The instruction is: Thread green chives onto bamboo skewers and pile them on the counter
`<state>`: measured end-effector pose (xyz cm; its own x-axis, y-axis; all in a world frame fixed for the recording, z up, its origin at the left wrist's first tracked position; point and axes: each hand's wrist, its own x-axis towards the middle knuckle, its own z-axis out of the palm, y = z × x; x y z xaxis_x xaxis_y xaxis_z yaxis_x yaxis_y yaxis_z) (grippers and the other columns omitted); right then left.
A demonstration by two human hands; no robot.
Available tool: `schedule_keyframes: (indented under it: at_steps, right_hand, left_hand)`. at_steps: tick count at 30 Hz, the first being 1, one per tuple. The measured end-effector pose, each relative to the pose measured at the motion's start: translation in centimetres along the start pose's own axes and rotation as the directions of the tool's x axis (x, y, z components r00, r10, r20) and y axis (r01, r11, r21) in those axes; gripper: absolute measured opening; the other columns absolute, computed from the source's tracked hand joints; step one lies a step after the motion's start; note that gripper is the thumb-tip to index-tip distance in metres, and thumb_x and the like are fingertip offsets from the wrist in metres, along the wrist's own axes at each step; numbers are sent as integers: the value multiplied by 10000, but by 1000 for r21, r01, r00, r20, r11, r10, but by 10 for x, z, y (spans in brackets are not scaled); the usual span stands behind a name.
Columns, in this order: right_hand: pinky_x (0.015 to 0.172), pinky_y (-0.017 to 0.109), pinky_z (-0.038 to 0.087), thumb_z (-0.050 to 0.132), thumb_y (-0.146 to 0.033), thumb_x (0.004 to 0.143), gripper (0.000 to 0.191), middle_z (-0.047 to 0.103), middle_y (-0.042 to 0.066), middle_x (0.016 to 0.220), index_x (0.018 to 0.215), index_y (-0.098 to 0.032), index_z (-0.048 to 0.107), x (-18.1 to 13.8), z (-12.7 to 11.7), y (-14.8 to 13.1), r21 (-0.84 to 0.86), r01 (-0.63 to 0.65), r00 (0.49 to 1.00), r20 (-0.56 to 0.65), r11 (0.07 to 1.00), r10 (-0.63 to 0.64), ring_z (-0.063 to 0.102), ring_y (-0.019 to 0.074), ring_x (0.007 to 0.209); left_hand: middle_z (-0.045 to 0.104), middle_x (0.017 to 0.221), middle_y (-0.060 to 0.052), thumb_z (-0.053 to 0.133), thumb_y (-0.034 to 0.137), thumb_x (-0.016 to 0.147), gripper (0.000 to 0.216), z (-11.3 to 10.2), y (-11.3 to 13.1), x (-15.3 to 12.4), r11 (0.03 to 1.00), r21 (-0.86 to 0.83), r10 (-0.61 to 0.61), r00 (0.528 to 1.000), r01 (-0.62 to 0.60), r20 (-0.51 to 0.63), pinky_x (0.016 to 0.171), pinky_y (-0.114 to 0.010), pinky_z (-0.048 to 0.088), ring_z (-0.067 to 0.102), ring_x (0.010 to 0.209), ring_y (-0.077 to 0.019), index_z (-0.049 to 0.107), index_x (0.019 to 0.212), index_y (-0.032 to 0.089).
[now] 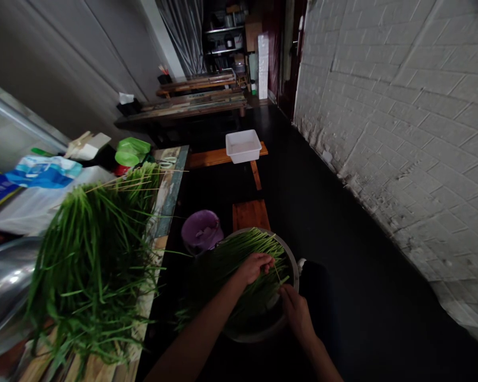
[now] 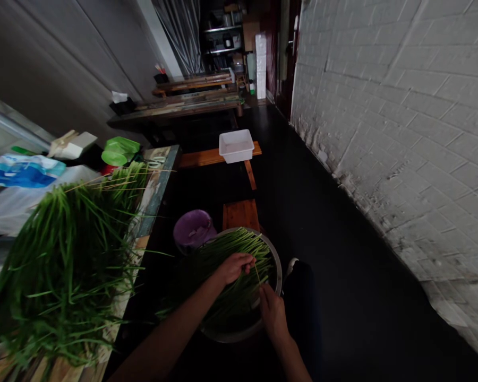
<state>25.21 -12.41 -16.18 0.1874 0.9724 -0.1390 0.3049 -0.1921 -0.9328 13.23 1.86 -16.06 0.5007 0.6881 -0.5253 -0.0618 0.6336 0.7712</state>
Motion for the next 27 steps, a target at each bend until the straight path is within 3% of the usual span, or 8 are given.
schedule_keyframes:
  at_steps: [9, 13, 15, 18, 20, 23, 25, 27]
  right_hand:
    - [481, 181, 352, 358, -446, 916, 387, 473, -37, 560, 713, -182, 554, -2, -1, -8, -7, -27, 999, -20, 1000, 27, 436, 105, 506]
    - [471, 185, 345, 340, -476, 910, 411, 474, -38, 558, 711, -184, 550, 4, 2, -4, -18, -28, 999, -45, 999, 27, 431, 106, 499]
    - [477, 185, 352, 336, -484, 908, 422, 489, -33, 561, 713, -180, 554, 6, 4, 2, -30, -25, 997, -68, 999, 23, 440, 104, 499]
    - [475, 179, 356, 351, -482, 904, 422, 492, -34, 548, 689, -178, 551, 6, 6, 11, -34, -16, 996, -92, 999, 13, 445, 100, 494]
    - [468, 174, 352, 369, -471, 903, 411, 483, -38, 535, 662, -181, 533, 5, 6, 15, -32, -30, 995, -94, 999, 27, 439, 97, 491]
    - [476, 176, 364, 369, -481, 903, 411, 496, -32, 541, 663, -186, 524, 3, 3, 14, -18, -61, 994, -89, 998, 59, 455, 104, 501]
    - [499, 184, 385, 362, -501, 900, 420, 527, -18, 566, 680, -187, 534, 2, 0, 12, -4, -67, 994, -83, 998, 67, 488, 116, 522]
    - [521, 190, 399, 355, -503, 902, 422, 554, -6, 594, 703, -185, 548, 1, -4, 10, 7, -69, 995, -74, 998, 70, 516, 126, 547]
  left_hand:
    - [606, 616, -33, 738, 465, 581, 392, 1, 0, -7, 991, 124, 44, 998, -50, 50, 521, -227, 329, 453, 495, -68, 674, 667, 89]
    - [610, 603, -17, 704, 415, 631, 317, 1, -14, -10, 948, 317, -57, 982, -3, 180, 588, -240, 360, 485, 557, -99, 685, 682, 102]
    - [636, 661, -18, 666, 376, 678, 269, -2, -22, -4, 914, 404, -53, 983, -24, 177, 642, -250, 385, 517, 625, -122, 693, 742, 116]
    - [657, 784, -30, 587, 267, 752, 168, -10, -28, 17, 787, 609, 150, 988, -102, -28, 751, -275, 399, 545, 759, -154, 684, 804, 141]
    - [642, 812, -44, 574, 192, 755, 112, -15, -29, 33, 608, 788, 331, 933, -95, -143, 815, -302, 383, 533, 821, -173, 674, 778, 149]
    - [610, 863, -63, 652, 167, 698, 102, -20, -28, 52, 395, 917, 468, 870, -48, -156, 869, -345, 355, 507, 888, -209, 674, 797, 165]
    - [594, 879, -64, 695, 157, 654, 115, -19, -26, 58, 360, 931, 502, 854, -60, -139, 883, -361, 347, 497, 917, -224, 675, 766, 176]
    - [588, 886, -59, 689, 159, 658, 62, -16, -23, 58, 416, 899, 532, 838, -133, -122, 882, -360, 353, 497, 937, -223, 664, 711, 180]
